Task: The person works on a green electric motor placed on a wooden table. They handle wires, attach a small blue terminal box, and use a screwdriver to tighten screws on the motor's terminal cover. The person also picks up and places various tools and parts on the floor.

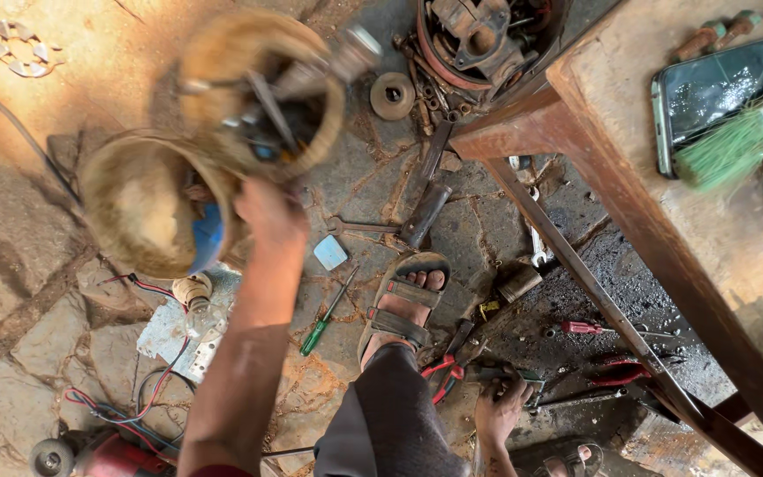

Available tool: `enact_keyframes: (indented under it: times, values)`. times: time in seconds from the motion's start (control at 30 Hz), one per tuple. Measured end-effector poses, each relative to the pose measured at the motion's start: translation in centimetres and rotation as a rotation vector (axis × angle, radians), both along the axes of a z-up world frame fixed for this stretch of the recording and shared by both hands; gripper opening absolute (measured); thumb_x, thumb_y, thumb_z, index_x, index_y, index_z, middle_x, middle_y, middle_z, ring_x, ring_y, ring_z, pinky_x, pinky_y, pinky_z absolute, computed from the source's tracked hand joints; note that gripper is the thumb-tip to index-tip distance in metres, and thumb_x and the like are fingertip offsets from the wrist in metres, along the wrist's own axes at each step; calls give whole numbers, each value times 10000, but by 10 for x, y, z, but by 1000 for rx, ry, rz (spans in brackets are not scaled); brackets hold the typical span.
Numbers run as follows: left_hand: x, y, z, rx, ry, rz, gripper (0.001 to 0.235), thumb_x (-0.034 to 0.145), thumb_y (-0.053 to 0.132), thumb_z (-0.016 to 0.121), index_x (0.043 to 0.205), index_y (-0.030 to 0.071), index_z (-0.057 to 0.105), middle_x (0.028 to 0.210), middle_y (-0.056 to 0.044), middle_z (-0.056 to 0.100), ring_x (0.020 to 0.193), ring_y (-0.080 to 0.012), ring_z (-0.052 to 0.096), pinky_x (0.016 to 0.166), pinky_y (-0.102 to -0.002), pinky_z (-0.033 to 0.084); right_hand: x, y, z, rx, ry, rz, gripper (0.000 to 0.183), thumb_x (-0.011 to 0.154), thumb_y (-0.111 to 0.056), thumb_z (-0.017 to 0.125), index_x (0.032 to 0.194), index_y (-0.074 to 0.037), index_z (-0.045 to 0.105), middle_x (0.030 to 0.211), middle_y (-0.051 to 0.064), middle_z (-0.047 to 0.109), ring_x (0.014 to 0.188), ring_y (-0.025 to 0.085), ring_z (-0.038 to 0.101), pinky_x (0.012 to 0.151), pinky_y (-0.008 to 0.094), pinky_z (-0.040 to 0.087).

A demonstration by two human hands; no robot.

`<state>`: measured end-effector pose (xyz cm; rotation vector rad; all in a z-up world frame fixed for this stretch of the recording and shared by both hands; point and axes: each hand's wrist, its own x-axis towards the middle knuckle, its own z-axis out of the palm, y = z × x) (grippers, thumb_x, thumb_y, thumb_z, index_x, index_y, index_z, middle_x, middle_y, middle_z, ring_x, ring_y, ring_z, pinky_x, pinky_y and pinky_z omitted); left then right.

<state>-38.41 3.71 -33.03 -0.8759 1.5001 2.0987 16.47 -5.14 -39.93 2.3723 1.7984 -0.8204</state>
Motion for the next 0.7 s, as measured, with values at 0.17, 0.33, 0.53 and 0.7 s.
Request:
enact_keyframes:
  times: [0.17,0.33,0.53,0.7]
  values:
    - [-84,14,-1,243,130,56,232,966,47,476,1148,-94,505,1188,-286,644,1207,-489,727,1030,-523,576,7,-1,-4,65,10,58,380,966,-204,511,1329,-99,475,1356,220,532,1434,488,324,1041,658,434]
    - [-118,12,-36,141,109,-113,405,1018,320,476,1272,16,558,1217,-242,732,1157,-351,717,973,-401,512,2,0,0,70,-4,32,358,964,-238,509,1292,-96,510,1248,182,576,1322,420,465,1003,616,496]
    - [-32,70,-102,200,588,-729,360,983,310,599,1167,19,703,1182,-172,751,1051,-245,720,858,-348,583,-32,98,4,455,64,277,404,946,-321,652,1240,-56,568,1176,206,556,1126,322,488,918,525,503]
    - [44,106,-82,-773,664,-1850,649,828,601,777,1207,83,680,1073,-162,742,979,-282,725,840,-373,567,-82,237,25,731,72,623,707,1041,-444,754,1456,51,468,1469,243,500,1428,416,436,1222,541,398]
